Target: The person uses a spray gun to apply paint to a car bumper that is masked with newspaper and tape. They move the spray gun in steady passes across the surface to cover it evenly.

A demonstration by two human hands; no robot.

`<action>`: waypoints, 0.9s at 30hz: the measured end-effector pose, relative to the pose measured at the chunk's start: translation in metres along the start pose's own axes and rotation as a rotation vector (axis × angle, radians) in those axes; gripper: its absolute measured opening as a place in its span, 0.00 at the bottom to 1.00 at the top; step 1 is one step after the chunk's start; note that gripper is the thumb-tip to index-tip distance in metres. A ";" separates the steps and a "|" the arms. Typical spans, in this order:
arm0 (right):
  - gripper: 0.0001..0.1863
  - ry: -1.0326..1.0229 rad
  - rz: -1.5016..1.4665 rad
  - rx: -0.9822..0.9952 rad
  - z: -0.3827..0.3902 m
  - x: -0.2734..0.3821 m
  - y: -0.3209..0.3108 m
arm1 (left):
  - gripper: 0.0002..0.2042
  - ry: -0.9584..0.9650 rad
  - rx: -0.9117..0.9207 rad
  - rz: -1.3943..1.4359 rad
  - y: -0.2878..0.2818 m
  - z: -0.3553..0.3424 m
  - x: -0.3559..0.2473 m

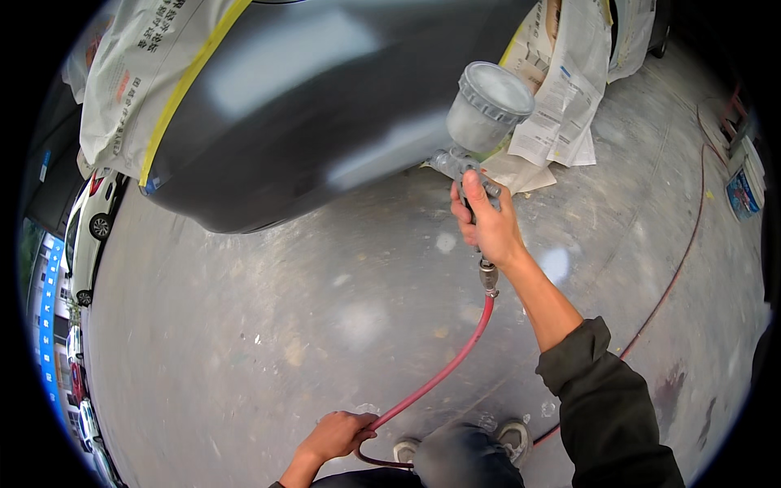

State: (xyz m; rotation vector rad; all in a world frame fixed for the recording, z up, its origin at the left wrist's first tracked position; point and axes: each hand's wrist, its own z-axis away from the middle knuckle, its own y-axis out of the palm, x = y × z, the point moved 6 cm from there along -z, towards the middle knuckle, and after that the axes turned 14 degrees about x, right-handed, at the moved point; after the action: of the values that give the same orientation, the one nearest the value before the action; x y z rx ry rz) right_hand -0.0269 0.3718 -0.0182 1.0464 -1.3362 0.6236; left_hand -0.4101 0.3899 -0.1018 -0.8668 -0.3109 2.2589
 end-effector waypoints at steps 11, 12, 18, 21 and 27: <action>0.30 0.028 0.004 0.282 -0.013 0.014 0.051 | 0.11 -0.005 0.038 -0.004 0.005 0.004 0.001; 0.29 0.042 -0.021 0.305 -0.013 0.015 0.054 | 0.11 0.002 0.044 0.002 0.004 0.003 -0.001; 0.29 0.015 -0.045 0.190 -0.019 0.019 0.041 | 0.11 0.017 0.031 -0.008 0.003 0.000 -0.003; 0.29 -0.001 -0.049 0.092 -0.018 0.023 0.017 | 0.11 0.016 0.026 -0.041 -0.002 -0.004 -0.007; 0.30 -0.020 -0.020 -0.129 -0.007 0.024 -0.036 | 0.12 0.065 0.008 -0.028 -0.010 -0.015 -0.018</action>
State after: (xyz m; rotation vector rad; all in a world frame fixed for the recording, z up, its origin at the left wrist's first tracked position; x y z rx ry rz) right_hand 0.0122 0.3578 -0.0033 0.9621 -1.3634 0.5071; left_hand -0.3850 0.3848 -0.0999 -0.9243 -0.2822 2.1993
